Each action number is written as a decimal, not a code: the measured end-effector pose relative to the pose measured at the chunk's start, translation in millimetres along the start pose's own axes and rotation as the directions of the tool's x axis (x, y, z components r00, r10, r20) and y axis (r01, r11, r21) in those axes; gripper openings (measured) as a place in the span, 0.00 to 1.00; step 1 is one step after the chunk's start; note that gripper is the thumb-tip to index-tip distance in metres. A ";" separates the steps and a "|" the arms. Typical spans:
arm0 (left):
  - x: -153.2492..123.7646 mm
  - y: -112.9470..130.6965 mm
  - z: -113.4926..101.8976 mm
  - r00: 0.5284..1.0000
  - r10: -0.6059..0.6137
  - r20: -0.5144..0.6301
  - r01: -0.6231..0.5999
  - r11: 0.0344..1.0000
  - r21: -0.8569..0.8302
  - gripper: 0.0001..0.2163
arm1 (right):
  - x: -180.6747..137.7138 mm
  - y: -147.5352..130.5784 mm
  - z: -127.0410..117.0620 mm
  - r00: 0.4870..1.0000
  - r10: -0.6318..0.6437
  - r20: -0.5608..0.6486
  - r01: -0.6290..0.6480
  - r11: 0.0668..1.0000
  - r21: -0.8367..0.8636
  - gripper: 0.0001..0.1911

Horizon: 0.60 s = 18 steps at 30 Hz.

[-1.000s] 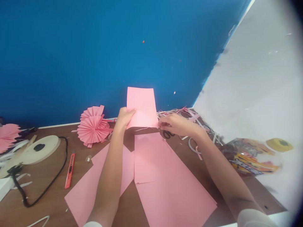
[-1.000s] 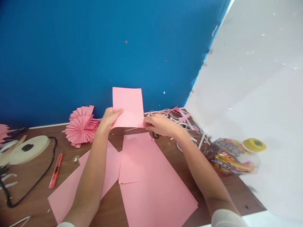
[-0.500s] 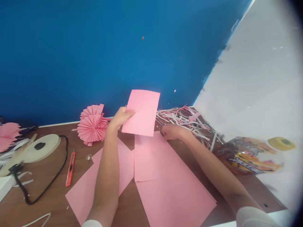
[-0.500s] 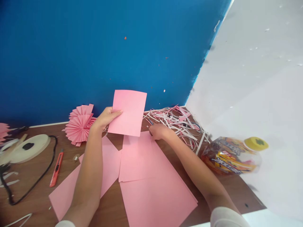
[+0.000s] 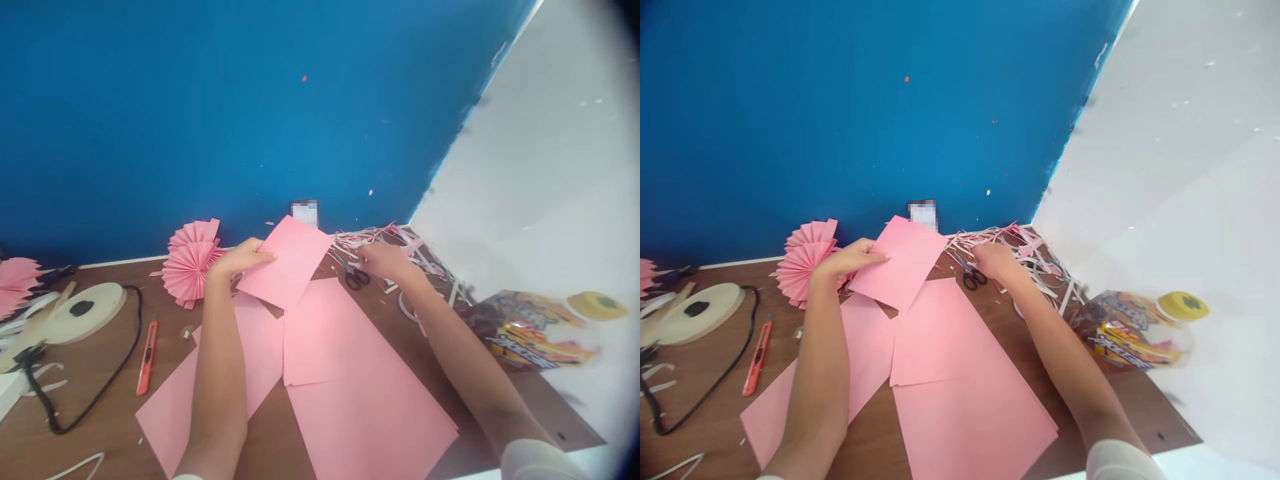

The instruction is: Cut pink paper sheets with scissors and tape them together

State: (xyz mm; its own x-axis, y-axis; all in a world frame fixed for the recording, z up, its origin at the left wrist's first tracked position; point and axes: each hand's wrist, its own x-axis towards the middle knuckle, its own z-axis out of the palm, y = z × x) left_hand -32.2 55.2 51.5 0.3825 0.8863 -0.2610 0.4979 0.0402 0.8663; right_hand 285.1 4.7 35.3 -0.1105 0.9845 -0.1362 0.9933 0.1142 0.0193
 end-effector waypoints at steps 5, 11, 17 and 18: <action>-0.8 0.6 3.9 0.992 -0.060 0.115 0.059 0.998 0.017 0.15 | 7.5 29.9 5.4 0.782 0.386 -0.490 -0.381 0.917 0.114 0.25; -6.3 8.7 8.4 0.993 -0.020 0.119 0.031 0.995 -0.092 0.19 | 19.5 10.8 14.3 0.949 0.161 -0.271 -0.054 0.929 0.365 0.24; -10.8 7.2 8.0 0.998 -0.008 0.056 0.018 0.985 -0.170 0.21 | 25.4 0.4 26.9 0.938 0.222 -0.266 -0.148 0.951 0.271 0.18; -10.4 5.7 7.1 0.999 -0.009 0.051 0.017 0.987 -0.159 0.21 | 24.7 4.0 27.5 0.925 0.243 -0.291 -0.175 0.955 0.241 0.17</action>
State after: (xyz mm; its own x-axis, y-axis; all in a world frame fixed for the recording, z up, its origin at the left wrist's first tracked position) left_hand -27.9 42.9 56.1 0.4174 0.8612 -0.2902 0.3741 0.1282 0.9185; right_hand 287.2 25.8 4.7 0.1294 0.9775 0.1665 0.9759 -0.0958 -0.1961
